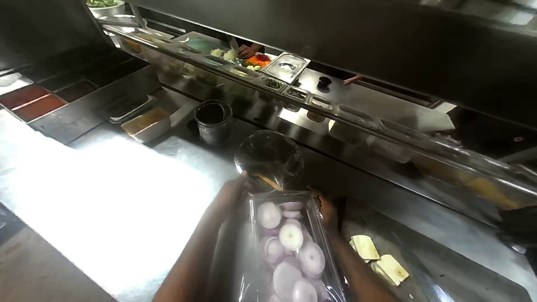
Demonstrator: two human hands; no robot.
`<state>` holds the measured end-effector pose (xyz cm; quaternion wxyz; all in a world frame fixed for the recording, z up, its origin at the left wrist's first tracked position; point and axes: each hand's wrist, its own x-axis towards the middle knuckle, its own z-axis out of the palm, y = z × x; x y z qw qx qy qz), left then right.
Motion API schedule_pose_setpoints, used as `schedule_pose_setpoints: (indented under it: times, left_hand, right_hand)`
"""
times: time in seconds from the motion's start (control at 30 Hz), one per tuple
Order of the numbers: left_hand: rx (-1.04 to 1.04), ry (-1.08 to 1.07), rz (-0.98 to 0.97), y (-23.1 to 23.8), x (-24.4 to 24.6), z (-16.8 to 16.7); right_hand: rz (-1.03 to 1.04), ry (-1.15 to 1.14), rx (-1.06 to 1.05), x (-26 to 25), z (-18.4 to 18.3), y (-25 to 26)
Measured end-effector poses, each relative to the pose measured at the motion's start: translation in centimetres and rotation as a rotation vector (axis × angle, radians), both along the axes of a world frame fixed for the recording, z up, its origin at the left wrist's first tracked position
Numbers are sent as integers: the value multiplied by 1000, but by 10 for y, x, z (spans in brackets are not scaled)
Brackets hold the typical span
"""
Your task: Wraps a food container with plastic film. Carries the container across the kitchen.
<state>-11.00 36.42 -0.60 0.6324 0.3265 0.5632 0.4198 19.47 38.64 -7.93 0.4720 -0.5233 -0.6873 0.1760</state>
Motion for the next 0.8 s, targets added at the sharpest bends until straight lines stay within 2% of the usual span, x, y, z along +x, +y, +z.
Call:
schedule_pose_setpoints:
  times: [0.1, 0.2, 0.27, 0.33, 0.4, 0.5, 0.57, 0.63, 0.67, 0.73, 0.8]
  left_hand:
    - [-52, 218, 206, 33, 17, 16]
    - [-50, 245, 370, 66, 23, 6]
    - [-55, 228, 384, 74, 29, 6]
    - [-72, 210, 303, 66, 34, 7]
    - [-80, 151, 138, 42, 32, 16]
    - [13, 172, -147, 3, 14, 20]
    - [25, 114, -127, -7, 7, 8]
    - [-1, 60, 2, -5, 6, -8]
    - [-15, 106, 48, -4, 8, -16]
    - [2, 419, 36, -3, 13, -24]
    - [36, 710, -56, -15, 21, -19]
  right_hand:
    - [41, -12, 21, 4, -2, 2]
    - [79, 17, 39, 6, -4, 4]
    - [101, 51, 4, 4, 1, 5]
    - [105, 29, -80, 1, 8, 4]
    - [154, -13, -265, 2, 24, 4]
    - [178, 36, -699, -3, 65, 9]
    - [137, 216, -892, -12, 70, 15]
    - [117, 418, -1032, -16, 68, 19]
    - [131, 508, -1058, -17, 67, 20]
    - [174, 586, -1091, -11, 60, 22]
    - [80, 480, -1176, -7, 73, 8]
